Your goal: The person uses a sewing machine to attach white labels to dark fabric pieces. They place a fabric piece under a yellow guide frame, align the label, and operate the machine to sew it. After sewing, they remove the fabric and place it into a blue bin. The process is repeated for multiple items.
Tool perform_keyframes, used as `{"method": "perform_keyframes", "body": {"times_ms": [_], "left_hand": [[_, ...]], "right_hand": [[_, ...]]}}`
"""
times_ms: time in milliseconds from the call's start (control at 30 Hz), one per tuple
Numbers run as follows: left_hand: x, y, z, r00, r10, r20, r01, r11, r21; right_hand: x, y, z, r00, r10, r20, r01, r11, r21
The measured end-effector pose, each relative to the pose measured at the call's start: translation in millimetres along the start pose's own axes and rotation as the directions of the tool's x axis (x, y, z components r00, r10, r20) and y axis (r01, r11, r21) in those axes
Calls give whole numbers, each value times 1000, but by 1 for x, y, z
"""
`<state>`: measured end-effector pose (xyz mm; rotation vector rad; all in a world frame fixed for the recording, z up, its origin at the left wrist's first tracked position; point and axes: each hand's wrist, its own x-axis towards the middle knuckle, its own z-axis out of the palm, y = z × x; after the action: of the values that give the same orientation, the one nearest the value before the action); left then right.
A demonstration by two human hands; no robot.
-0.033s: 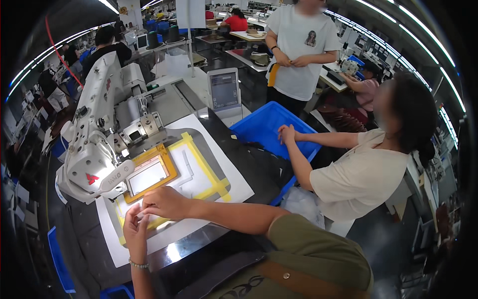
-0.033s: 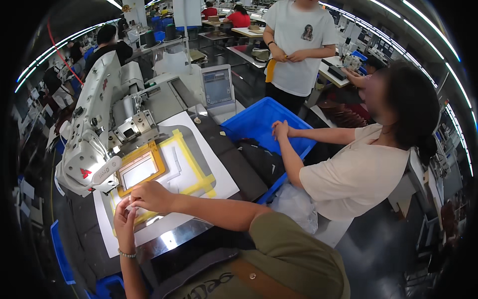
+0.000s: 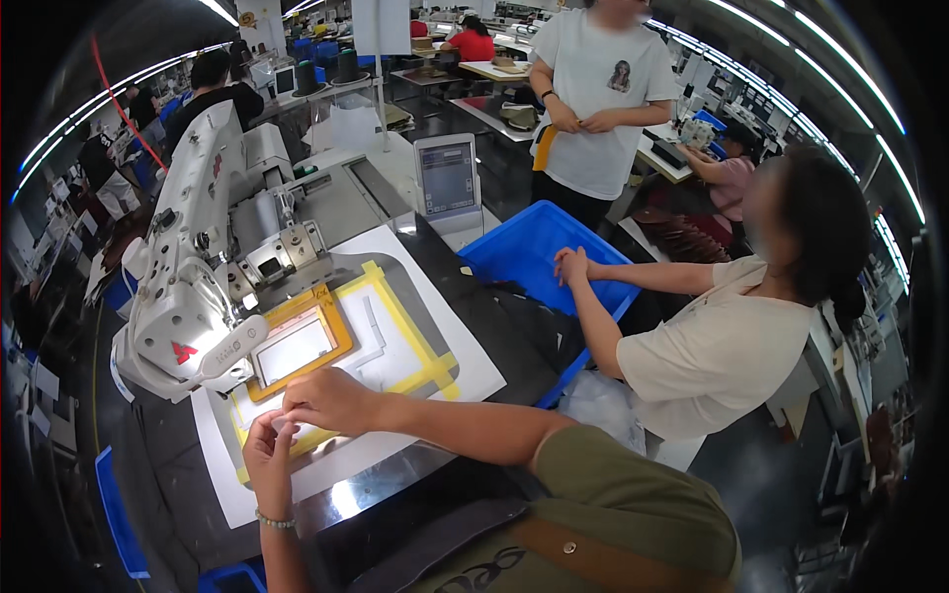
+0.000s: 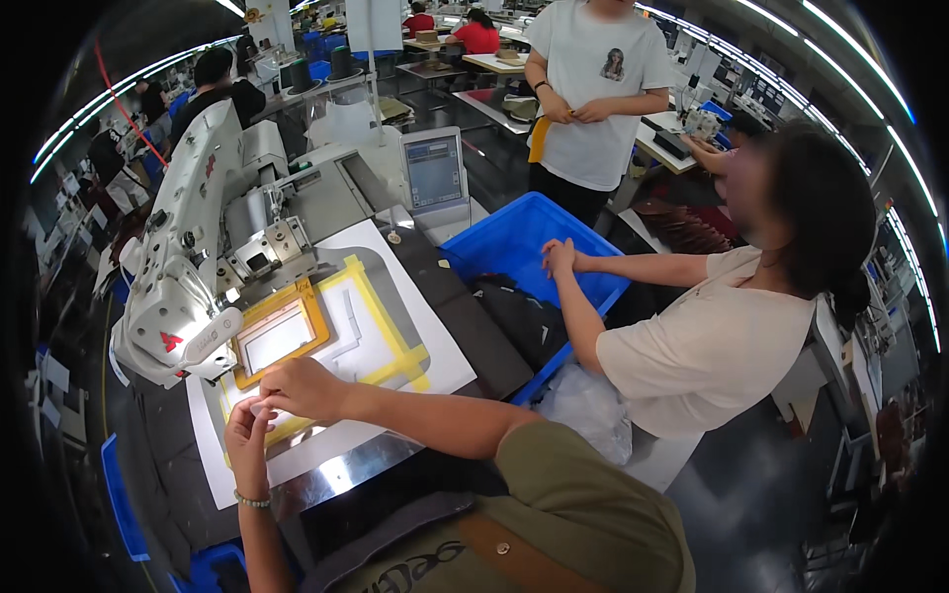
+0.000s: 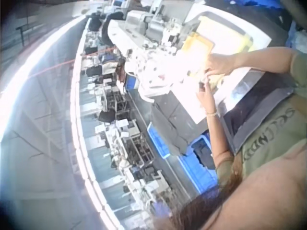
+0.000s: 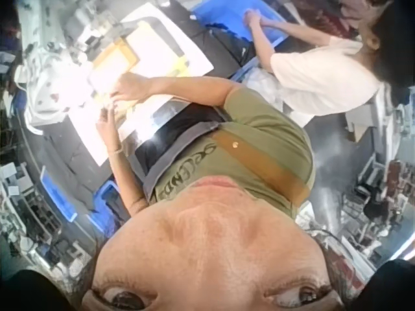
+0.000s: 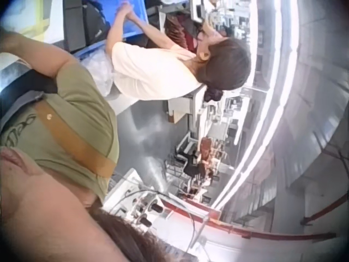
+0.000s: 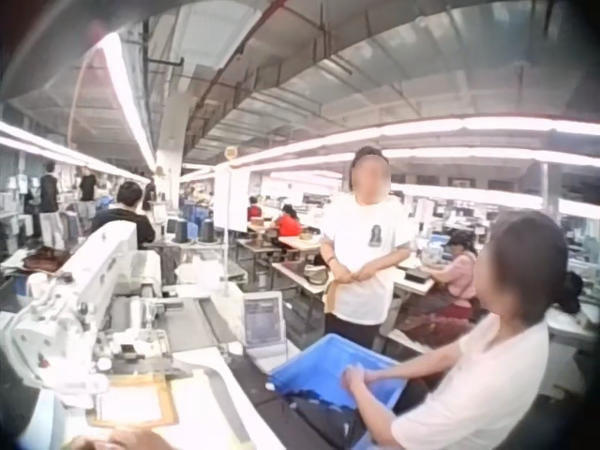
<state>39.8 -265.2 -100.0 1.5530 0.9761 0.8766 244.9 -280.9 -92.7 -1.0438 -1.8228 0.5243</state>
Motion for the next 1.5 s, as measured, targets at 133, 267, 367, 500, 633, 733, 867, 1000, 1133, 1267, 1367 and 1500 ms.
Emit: {"method": "perform_keyframes", "body": {"times_ms": [133,267,367,500,633,733,867,1000,1133,1267,1367,1500], "left_hand": [[1,-8,-12,993,37,-111,-38,999,-4],[1,-14,-18,994,72,-83,-66,995,76],[-6,-1,-29,978,207,18,-203,930,307],[-6,-1,-76,858,484,172,-442,524,728],[14,-17,-91,834,492,250,-461,373,805],[30,-26,-77,869,362,337,-452,307,837],[39,-36,-62,881,305,362,-450,306,839],[37,-38,-61,895,261,360,-430,299,852],[38,-35,-60,900,224,375,-426,262,866],[39,-37,-58,900,236,366,-419,245,874],[39,-35,-57,903,231,362,-413,239,879],[40,-32,-54,900,253,355,-411,223,884]], "right_hand": [[4,1,-2,997,-74,39,73,997,23],[6,6,-6,979,-13,203,4,999,48],[4,23,-36,972,88,218,-78,995,-56],[24,17,-104,930,362,-60,-364,931,-36],[74,41,-98,922,380,79,-358,911,-204],[88,59,-48,883,433,181,-384,889,-249],[92,72,-10,791,515,331,-451,856,-254],[89,83,-6,780,481,401,-479,870,-113],[91,89,-1,786,469,403,-497,867,-40],[92,90,10,822,444,357,-445,891,-85],[92,89,18,842,431,325,-423,901,-100],[93,74,7,828,455,329,-376,884,-277]]}}
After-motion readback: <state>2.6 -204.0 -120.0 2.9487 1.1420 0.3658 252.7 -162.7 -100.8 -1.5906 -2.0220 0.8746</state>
